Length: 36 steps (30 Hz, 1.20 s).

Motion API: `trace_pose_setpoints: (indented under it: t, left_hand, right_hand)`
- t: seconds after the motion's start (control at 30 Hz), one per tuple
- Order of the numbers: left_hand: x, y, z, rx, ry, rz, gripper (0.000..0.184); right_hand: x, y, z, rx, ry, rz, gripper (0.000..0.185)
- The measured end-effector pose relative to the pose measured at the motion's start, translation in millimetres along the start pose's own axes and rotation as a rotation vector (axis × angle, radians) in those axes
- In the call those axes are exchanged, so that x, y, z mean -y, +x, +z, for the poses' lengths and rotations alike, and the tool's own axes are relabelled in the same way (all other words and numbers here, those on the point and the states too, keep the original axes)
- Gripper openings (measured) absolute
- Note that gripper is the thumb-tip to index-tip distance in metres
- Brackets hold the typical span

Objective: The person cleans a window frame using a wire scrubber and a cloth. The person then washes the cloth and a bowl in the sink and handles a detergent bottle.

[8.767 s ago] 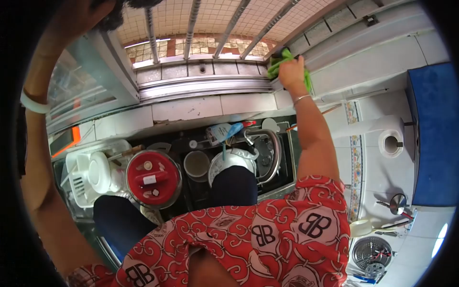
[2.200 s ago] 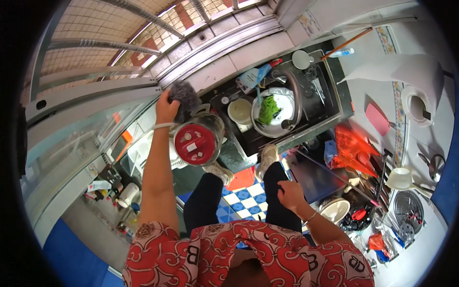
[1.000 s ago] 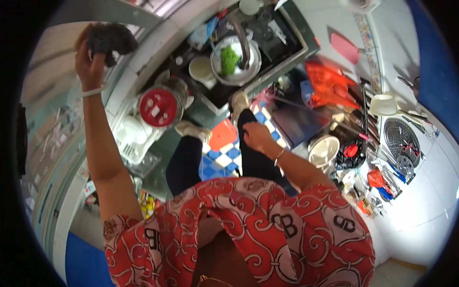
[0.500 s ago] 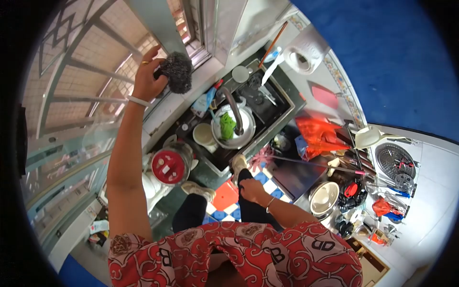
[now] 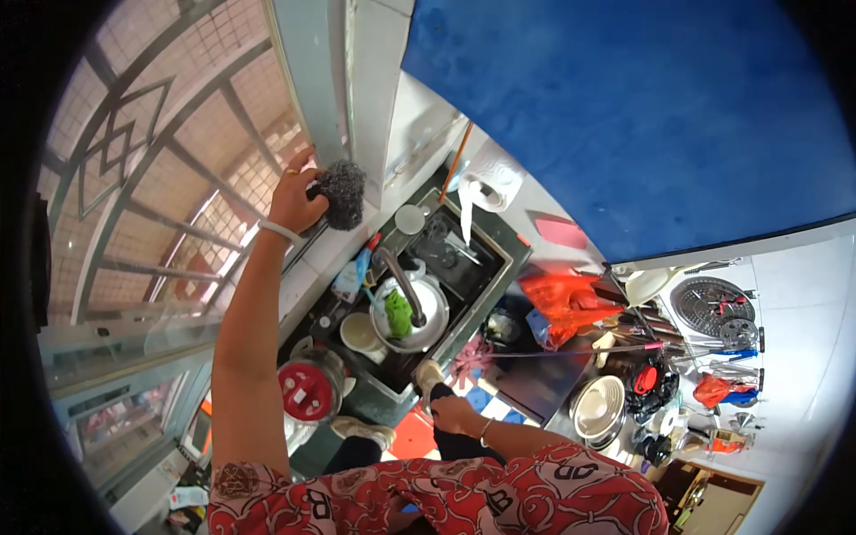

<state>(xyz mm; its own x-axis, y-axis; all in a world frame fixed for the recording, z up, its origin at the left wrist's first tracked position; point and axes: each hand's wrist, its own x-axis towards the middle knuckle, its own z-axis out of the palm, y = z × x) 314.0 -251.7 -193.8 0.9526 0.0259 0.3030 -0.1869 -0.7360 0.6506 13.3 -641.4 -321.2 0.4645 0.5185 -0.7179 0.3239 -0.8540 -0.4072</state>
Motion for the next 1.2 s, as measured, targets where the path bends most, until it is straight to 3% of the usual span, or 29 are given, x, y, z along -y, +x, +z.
trace_pose_setpoints:
  t: [0.33, 0.4, 0.47, 0.63, 0.73, 0.83, 0.93, 1.1, 1.17, 1.2]
  left_hand:
    - [-2, 6, 7, -0.026, 0.051, 0.02, 0.036]
    - [17, -2, 17, -0.153, 0.123, 0.191, 0.035]
    - [17, -31, 9, -0.143, 0.061, 0.172, 0.04]
    - [12, -194, -42, -0.065, -0.286, -0.35, 0.045]
    - [17, -332, -77, -0.189, -0.526, -0.82, 0.039]
    - [7, -449, -118, -0.35, -0.397, -1.255, 0.026]
    - [18, -553, -126, -0.477, -0.297, -1.38, 0.029]
    - [24, -630, -131, -0.123, 0.116, -1.649, 0.041]
    - [39, -649, -140, -0.005, 0.216, -1.58, 0.044]
    - [57, -671, -141, -0.054, 0.304, -1.484, 0.044]
  right_hand:
    - [-4, 4, 0, -0.043, 0.045, -0.032, 0.027]
    - [2, 4, -9, 0.012, 0.042, -0.004, 0.026]
    - [11, 3, -19, 0.015, 0.094, 0.04, 0.025]
    - [3, 8, -3, -0.071, 0.05, -0.037, 0.02]
    - [5, 7, -4, -0.076, 0.027, -0.069, 0.023]
    - [11, 10, 2, -0.072, -0.021, -0.064, 0.023]
    - [6, 22, 11, -0.113, -0.052, -0.097, 0.023]
    - [21, 24, 25, -0.165, -0.019, -0.077, 0.026]
    - [29, 26, 30, -0.161, -0.023, -0.051, 0.029]
    - [33, 20, 34, -0.15, -0.023, -0.028, 0.031]
